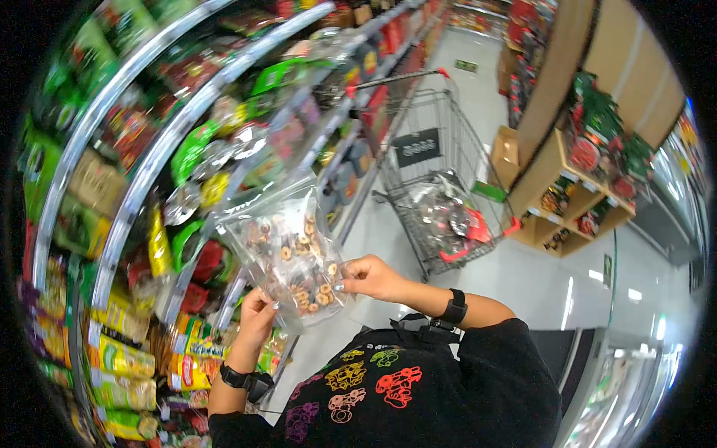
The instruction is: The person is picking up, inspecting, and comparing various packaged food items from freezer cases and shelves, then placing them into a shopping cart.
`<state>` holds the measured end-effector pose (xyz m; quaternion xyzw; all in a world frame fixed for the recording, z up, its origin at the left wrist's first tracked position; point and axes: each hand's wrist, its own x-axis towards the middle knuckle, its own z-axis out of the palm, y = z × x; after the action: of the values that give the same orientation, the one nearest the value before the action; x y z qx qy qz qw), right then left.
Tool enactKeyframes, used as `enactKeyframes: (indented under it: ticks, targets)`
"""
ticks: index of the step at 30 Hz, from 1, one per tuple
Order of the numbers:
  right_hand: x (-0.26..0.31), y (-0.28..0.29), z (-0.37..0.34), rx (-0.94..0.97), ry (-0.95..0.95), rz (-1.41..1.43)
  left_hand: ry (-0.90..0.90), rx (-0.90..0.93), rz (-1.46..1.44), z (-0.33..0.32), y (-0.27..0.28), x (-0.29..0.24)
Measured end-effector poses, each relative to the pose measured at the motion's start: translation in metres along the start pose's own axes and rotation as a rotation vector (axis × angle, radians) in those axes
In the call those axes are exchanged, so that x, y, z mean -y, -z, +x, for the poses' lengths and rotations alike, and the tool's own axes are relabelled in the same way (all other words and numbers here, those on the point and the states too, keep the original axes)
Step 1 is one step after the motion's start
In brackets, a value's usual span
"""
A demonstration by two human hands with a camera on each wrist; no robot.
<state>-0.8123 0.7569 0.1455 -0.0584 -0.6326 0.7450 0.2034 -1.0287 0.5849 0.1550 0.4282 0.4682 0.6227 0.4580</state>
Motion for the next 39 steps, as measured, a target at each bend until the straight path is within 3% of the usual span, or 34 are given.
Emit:
enactKeyframes:
  ticks: [5, 12, 13, 17, 20, 21, 24, 27, 30, 34, 36, 39]
  targets:
    - [0.011, 0.083, -0.069, -0.247, 0.077, -0.310, 0.085, 0.238, 0.593, 0.096, -0.064, 0.019]
    - [-0.010, 0.149, -0.124, -0.582, -0.092, -0.400, 0.062, 0.485, 0.693, 0.183, -0.141, 0.057]
    - [-0.014, 0.158, -0.129, -0.619, -0.119, -0.367, 0.125, 0.506, 0.746, 0.197, -0.152, 0.060]
    - [-0.046, 0.200, -0.143, -0.837, -0.196, -0.328, 0.117, 0.673, 0.659, 0.261, -0.178, 0.117]
    - [-0.075, 0.238, -0.151, -0.986, -0.336, -0.324, 0.454, 0.753, 0.698, 0.318, -0.196, 0.172]
    - [-0.078, 0.249, -0.151, -1.027, -0.403, -0.262, 0.465, 0.761, 0.556, 0.335, -0.193, 0.211]
    - [-0.104, 0.286, -0.146, -1.186, -0.493, 0.172, 0.726, 0.753, 0.403, 0.382, -0.231, 0.254]
    - [-0.130, 0.318, -0.141, -1.319, -0.567, 0.396, 0.952, 0.778, 0.406, 0.426, -0.248, 0.307]
    - [-0.134, 0.340, -0.130, -1.396, -0.664, 0.440, 1.048, 0.864, 0.563, 0.458, -0.257, 0.347]
    - [-0.157, 0.359, -0.115, -1.499, -0.754, 0.454, 1.202, 0.811, 0.255, 0.484, -0.257, 0.396]
    - [-0.170, 0.365, -0.107, -1.507, -0.835, 0.457, 1.277, 0.743, 0.186, 0.488, -0.256, 0.413]
    - [-0.190, 0.370, -0.102, -1.583, -0.747, 0.556, 1.385, 0.573, 0.120, 0.486, -0.261, 0.427]
